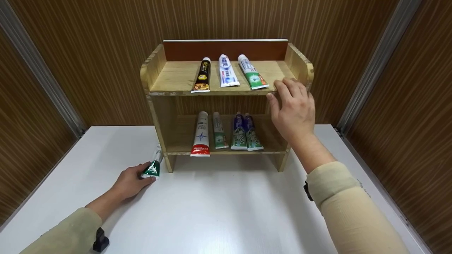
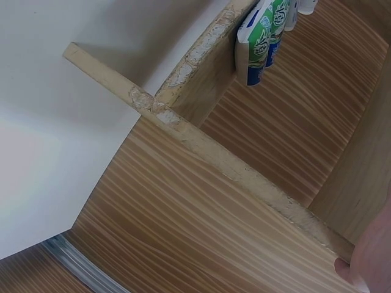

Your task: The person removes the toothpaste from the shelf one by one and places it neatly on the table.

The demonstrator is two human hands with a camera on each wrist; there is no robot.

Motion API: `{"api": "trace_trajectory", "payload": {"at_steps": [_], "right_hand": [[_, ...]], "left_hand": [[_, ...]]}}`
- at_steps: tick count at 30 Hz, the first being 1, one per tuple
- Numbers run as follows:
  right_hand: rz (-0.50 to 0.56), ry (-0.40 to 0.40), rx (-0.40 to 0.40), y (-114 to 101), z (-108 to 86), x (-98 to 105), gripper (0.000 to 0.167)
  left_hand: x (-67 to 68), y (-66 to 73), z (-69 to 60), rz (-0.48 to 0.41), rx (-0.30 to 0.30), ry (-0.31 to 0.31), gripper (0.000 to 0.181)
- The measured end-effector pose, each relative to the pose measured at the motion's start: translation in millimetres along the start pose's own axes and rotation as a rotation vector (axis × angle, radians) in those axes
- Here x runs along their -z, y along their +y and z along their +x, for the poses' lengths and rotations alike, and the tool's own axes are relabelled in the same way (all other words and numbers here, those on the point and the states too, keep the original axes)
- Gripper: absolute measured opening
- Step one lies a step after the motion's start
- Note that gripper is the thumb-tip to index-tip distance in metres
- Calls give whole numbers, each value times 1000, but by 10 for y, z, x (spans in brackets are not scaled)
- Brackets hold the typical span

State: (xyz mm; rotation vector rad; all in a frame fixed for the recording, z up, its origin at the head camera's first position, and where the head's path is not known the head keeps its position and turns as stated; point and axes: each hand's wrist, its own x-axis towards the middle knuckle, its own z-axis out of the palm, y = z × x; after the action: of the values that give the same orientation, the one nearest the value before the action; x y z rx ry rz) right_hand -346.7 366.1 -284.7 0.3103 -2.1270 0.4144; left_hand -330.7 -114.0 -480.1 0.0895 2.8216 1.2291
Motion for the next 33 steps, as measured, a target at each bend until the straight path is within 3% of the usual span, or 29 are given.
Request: {"api": "trace_trajectory", "payload": {"at_steps": [10, 18, 26, 33], "right_hand": [[14, -14, -9, -3, -10, -5, 41], [3, -20, -9, 5, -8, 13, 42], [0, -5, -9, 3, 1, 23, 41], [9, -10, -5, 3, -3, 6, 41]], "left_hand": [[-6, -57, 21, -4, -32, 14, 68], [122, -9, -4, -47, -12, 11, 73], [411, 182, -37, -82, 12, 40, 80], [755, 432, -97, -49, -50, 105, 81]]}}
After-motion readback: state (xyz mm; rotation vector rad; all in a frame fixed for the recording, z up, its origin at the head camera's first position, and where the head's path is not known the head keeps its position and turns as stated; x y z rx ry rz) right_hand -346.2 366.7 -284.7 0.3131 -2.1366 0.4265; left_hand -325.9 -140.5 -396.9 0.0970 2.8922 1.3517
